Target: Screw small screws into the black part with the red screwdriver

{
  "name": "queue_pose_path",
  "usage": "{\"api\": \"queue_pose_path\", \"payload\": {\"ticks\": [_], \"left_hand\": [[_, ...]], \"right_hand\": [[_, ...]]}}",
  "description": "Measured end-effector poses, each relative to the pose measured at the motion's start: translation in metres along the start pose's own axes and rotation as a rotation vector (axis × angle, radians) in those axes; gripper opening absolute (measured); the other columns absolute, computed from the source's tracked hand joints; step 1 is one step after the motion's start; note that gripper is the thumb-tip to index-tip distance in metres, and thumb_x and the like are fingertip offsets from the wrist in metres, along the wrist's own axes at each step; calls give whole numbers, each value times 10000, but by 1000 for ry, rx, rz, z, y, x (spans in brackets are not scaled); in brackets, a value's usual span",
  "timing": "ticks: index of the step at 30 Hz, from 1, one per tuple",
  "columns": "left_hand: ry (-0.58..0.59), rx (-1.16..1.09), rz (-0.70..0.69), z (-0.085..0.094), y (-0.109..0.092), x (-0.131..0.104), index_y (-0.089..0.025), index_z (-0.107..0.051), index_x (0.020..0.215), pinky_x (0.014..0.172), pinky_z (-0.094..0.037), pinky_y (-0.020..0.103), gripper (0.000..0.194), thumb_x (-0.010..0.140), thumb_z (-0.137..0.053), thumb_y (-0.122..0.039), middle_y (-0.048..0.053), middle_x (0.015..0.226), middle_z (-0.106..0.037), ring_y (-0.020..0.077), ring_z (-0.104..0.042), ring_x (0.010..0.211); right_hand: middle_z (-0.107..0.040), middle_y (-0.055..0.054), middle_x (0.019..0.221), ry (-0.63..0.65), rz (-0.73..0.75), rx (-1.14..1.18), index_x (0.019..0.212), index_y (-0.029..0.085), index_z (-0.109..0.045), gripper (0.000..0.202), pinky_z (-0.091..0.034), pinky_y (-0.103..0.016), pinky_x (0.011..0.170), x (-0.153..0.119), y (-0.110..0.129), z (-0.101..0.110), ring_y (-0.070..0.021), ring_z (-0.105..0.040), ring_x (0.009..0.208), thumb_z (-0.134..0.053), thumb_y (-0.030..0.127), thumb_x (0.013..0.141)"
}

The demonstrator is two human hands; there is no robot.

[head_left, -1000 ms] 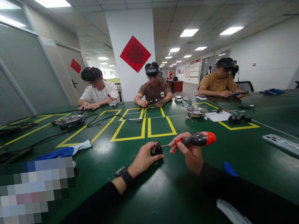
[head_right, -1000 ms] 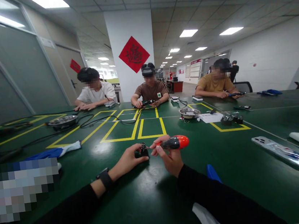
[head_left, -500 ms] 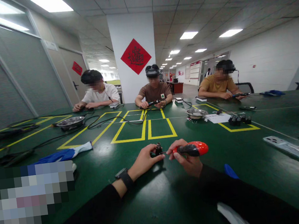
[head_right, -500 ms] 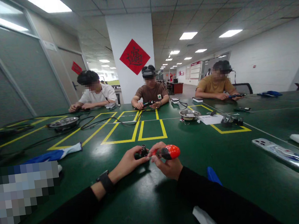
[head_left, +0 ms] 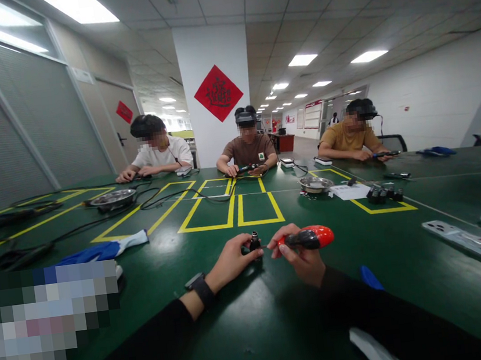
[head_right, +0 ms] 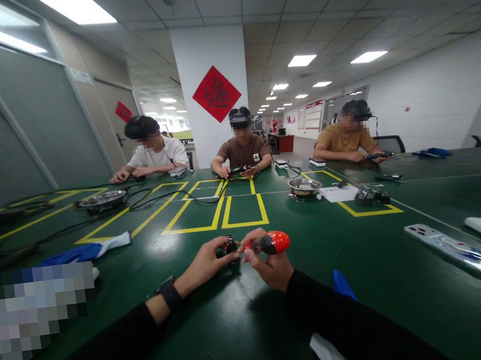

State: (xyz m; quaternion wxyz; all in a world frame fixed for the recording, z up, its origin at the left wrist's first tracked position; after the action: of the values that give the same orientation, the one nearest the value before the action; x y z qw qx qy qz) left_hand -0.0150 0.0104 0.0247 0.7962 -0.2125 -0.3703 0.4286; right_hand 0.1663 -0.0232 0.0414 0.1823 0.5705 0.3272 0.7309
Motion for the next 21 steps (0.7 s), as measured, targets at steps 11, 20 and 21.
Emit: {"api": "queue_pose_path", "payload": {"ticks": [11, 20, 21], "left_hand": [[-10, 34, -53, -2, 5, -2, -170, -611, 990, 741, -430, 286, 348, 718, -654, -384, 53, 906, -610, 177, -548, 813], [-10, 40, -31, -3, 4, 0, -167, -619, 979, 739, -432, 286, 335, 769, -592, -427, 49, 881, -624, 178, -560, 808], [-4, 32, -32, -3, 4, 0, -169, -621, 981, 744, -434, 288, 330, 775, -586, -425, 50, 886, -626, 180, -562, 813]], "right_hand": [[-584, -14, 820, -25, -12, 3, 924, 202, -516, 80, -489, -294, 605, 1, -1, 0, -121, -589, 622, -492, 222, 851], [-601, -13, 795, -71, -28, 54, 925, 203, -519, 91, -492, -297, 584, 2, -5, -1, -125, -590, 600, -516, 227, 838], [-602, -12, 790, -105, -26, 68, 920, 202, -519, 86, -490, -294, 573, 2, -4, -1, -125, -589, 591, -515, 230, 838]]}}
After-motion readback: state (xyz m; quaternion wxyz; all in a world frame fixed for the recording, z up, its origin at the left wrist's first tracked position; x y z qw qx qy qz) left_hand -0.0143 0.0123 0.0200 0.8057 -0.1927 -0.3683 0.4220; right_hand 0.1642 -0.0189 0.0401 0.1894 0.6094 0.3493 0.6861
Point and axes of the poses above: each hand's wrist, its own x-axis towards the middle knuckle, its own z-axis out of the back of the hand, y = z × x, the point moved 2 cm from there along x, towards the middle knuckle
